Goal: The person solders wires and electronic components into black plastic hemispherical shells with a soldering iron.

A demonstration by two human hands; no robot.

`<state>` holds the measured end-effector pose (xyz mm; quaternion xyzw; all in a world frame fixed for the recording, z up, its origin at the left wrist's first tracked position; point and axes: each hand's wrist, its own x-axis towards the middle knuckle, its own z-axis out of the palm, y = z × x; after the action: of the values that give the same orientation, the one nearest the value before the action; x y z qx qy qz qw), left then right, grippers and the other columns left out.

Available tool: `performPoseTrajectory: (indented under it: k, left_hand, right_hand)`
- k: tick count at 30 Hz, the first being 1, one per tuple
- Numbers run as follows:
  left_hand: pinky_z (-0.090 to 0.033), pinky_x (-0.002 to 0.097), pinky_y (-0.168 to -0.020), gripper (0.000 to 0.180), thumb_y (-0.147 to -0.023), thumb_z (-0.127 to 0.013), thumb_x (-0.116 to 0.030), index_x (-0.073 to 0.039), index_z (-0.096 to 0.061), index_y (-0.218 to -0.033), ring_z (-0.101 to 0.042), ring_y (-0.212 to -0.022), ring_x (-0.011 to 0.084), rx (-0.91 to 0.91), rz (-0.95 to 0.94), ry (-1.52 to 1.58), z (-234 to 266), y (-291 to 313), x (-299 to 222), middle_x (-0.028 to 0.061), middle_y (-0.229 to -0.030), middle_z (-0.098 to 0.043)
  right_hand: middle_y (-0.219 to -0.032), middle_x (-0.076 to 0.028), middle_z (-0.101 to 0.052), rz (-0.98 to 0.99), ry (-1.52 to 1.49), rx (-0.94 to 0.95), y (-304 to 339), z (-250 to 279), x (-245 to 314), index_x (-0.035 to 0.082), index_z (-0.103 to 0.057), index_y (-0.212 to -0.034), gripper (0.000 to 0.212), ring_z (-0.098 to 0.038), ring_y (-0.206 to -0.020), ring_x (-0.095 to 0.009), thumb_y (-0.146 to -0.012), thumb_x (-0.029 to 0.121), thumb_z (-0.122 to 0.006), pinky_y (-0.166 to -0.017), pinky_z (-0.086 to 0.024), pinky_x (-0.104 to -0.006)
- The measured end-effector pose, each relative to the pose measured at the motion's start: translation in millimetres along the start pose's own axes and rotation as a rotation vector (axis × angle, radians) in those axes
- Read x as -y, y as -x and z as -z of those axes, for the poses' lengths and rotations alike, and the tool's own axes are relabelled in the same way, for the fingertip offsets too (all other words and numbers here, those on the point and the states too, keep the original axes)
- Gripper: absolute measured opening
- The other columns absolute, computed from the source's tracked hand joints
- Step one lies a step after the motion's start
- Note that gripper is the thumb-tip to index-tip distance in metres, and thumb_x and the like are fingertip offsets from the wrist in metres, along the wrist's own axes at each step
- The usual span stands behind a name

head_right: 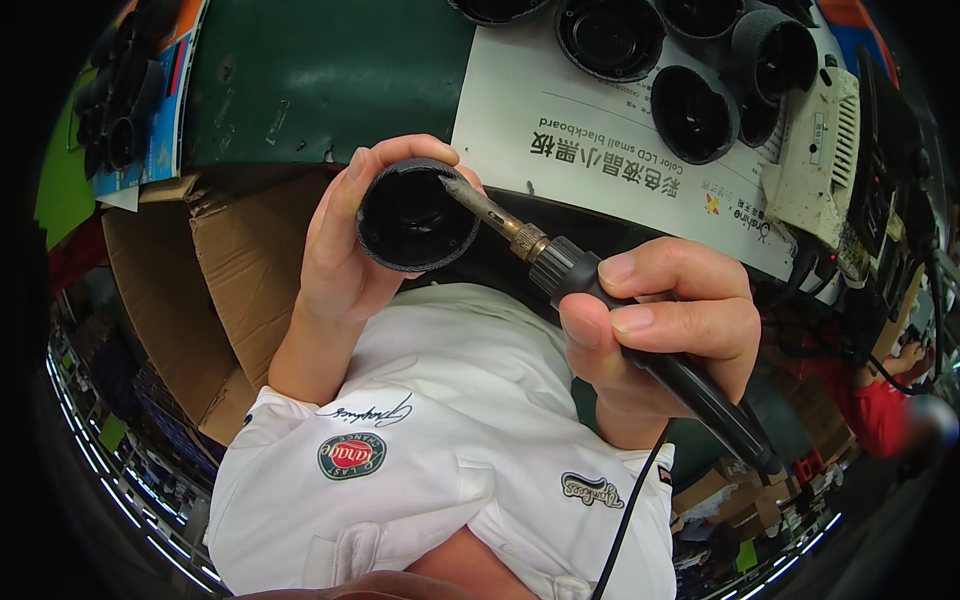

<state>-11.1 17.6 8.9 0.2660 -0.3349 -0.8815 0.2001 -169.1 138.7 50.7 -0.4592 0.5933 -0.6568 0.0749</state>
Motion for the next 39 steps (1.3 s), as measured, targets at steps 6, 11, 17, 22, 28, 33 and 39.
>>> performPoseTrajectory:
  k: [6,11,17,22,28,33,39]
  left_hand:
    - [-0.041,0.0184,-0.045,0.052,-0.097,-0.028,-0.042,0.002,-0.050,-0.115,-0.059,-0.070,0.0113,-0.019,-0.010,0.010,0,1,1,0.0165,-0.095,-0.061]
    - [-0.041,0.0181,-0.044,0.051,-0.097,-0.027,-0.041,0.002,-0.050,-0.114,-0.057,-0.067,0.0111,-0.021,-0.002,0.027,-3,1,-1,0.0192,-0.094,-0.060]
    - [-0.042,0.0185,-0.042,0.052,-0.098,-0.023,-0.040,0.001,-0.048,-0.117,-0.055,-0.063,0.0110,0.019,0.022,0.123,3,-2,-2,0.0223,-0.096,-0.058]
    - [-0.043,0.0205,-0.041,0.048,-0.096,-0.024,-0.033,0.003,-0.046,-0.120,-0.054,-0.061,0.0130,0.037,-0.006,0.168,-1,-3,-9,0.0248,-0.096,-0.057]
    - [-0.045,0.0242,-0.045,0.050,-0.091,-0.032,-0.032,0.001,-0.042,-0.127,-0.055,-0.062,0.0188,0.071,-0.286,-0.057,-1,-9,-43,0.0275,-0.106,-0.051]
    - [-0.049,0.0319,-0.051,0.052,-0.087,-0.040,-0.027,0.001,-0.036,-0.131,-0.057,-0.069,0.0265,0.028,-0.407,0.068,-27,-26,-84,0.0275,-0.115,-0.045]
    - [-0.049,0.0289,-0.049,0.039,-0.089,-0.036,-0.015,0.009,-0.042,-0.119,-0.059,-0.070,0.0230,-0.044,-0.428,-0.316,-45,-37,-77,0.0231,-0.111,-0.051]
  right_hand:
    - [-0.082,-0.011,-0.059,-0.024,0.014,-0.006,3,0,2,0.009,-0.051,-0.081,0.033,-0.056,-0.061,-0.011,-0.067,0.008,-0.081,-0.053,-0.045,-0.0181]
    - [-0.080,-0.010,-0.058,-0.089,-0.015,-0.009,7,4,4,0.010,-0.050,-0.081,0.032,-0.054,-0.061,-0.011,-0.069,0.011,-0.080,-0.053,-0.046,-0.0196]
    - [-0.080,-0.009,-0.057,-0.114,-0.048,-0.115,9,7,1,0.011,-0.048,-0.080,0.034,-0.054,-0.062,-0.012,-0.071,0.018,-0.080,-0.054,-0.047,-0.0208]
    - [-0.088,-0.011,-0.048,-0.031,-0.052,-0.032,2,12,-2,0.007,-0.043,-0.084,0.030,-0.055,-0.057,-0.014,-0.083,0.024,-0.068,-0.046,-0.046,-0.0182]
    - [-0.092,-0.010,-0.047,-0.024,-0.108,-0.334,-2,29,-10,0.010,-0.042,-0.086,0.037,-0.053,-0.062,-0.014,-0.078,0.030,-0.072,-0.048,-0.047,-0.0201]
    - [-0.093,-0.009,-0.046,-0.217,-0.248,-0.386,1,34,-16,0.008,-0.043,-0.088,0.038,-0.053,-0.063,-0.012,-0.077,0.028,-0.073,-0.050,-0.046,-0.0198]
    - [-0.091,-0.009,-0.045,-0.241,-0.313,-0.343,11,41,-19,0.008,-0.043,-0.087,0.036,-0.052,-0.063,-0.012,-0.077,0.026,-0.073,-0.047,-0.047,-0.0187]
